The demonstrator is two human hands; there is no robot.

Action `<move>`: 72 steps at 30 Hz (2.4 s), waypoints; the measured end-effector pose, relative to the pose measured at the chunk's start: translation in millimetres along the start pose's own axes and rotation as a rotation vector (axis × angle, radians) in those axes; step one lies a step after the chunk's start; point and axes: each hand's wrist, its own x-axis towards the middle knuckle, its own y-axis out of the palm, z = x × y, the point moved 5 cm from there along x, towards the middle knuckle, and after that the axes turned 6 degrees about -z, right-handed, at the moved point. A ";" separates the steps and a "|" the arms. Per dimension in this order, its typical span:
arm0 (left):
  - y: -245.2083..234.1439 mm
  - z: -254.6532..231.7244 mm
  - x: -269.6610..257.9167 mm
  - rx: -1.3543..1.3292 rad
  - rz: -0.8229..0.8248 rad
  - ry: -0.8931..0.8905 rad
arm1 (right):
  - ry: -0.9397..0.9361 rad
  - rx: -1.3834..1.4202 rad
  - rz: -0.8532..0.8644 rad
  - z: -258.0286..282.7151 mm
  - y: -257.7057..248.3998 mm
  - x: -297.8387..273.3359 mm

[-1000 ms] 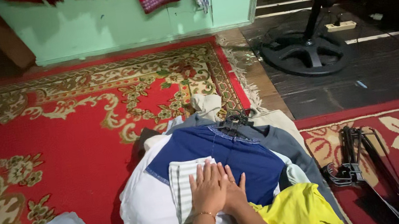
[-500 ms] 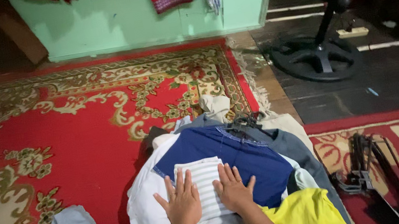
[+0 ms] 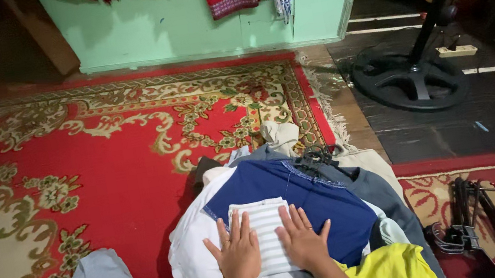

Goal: The person folds several pieces of clothing on a red patterned rug. They fold a striped shirt, a blue patterned garment, a yellow dinosaur-print shirt, and a black garment, placing each folded item into a growing stack.

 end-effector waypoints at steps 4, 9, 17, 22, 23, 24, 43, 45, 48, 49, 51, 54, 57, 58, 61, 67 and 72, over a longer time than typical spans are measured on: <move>-8.4 -3.1 -10.3 -0.103 -0.232 0.002 | 0.044 -0.074 0.002 -2.0 -6.5 -2.9; 19.5 26.2 -28.8 -0.641 -0.184 -0.259 | -0.276 -0.068 -0.103 38.5 -2.5 -32.0; 23.8 27.2 -9.7 -1.344 0.037 -0.451 | -0.338 0.331 -0.334 51.7 -4.4 -47.4; -13.8 23.8 -39.6 -1.228 0.136 -0.622 | 0.055 1.639 -0.023 22.8 -10.8 -23.8; -15.7 18.1 -44.3 -1.479 0.182 -0.586 | 0.174 1.980 0.086 20.8 -5.5 -25.1; -16.7 12.3 -46.8 -1.729 0.229 -0.542 | 0.175 2.067 0.098 19.5 -2.6 -28.1; 58.4 62.4 -35.9 -1.529 -0.177 -0.452 | -0.200 0.215 -0.552 26.1 35.7 -70.2; 65.8 59.1 -33.3 -1.784 -0.034 -0.455 | -0.174 0.269 -0.611 16.2 37.4 -66.6; 55.8 53.1 -37.9 -1.987 0.197 -0.335 | -0.052 0.446 -0.489 -11.5 50.2 -47.2; 47.5 51.0 -42.3 -2.021 0.274 -0.276 | -0.006 0.523 -0.441 -22.0 54.3 -41.1; 30.9 53.9 -53.5 -2.097 0.293 -0.348 | -0.008 1.169 -0.283 -23.4 65.6 -35.6; 7.8 67.6 -71.0 -2.172 0.267 -0.428 | 0.225 1.194 -0.081 -20.9 68.7 -46.1; -17.1 98.8 -90.4 -2.239 0.177 -0.397 | 0.360 1.304 0.230 6.5 58.3 -71.7; -26.1 111.5 -97.9 -2.259 0.142 -0.369 | 0.402 1.359 0.334 24.7 54.7 -79.6; -56.1 156.8 -126.0 -2.318 0.013 -0.109 | 0.302 1.402 0.551 81.2 41.6 -102.9; -78.0 282.6 -202.0 -2.110 -0.212 -0.368 | 0.054 1.180 0.693 196.5 56.2 -157.1; -71.5 374.2 -267.0 -1.938 -0.373 -0.501 | -0.066 1.062 0.837 285.9 102.8 -193.0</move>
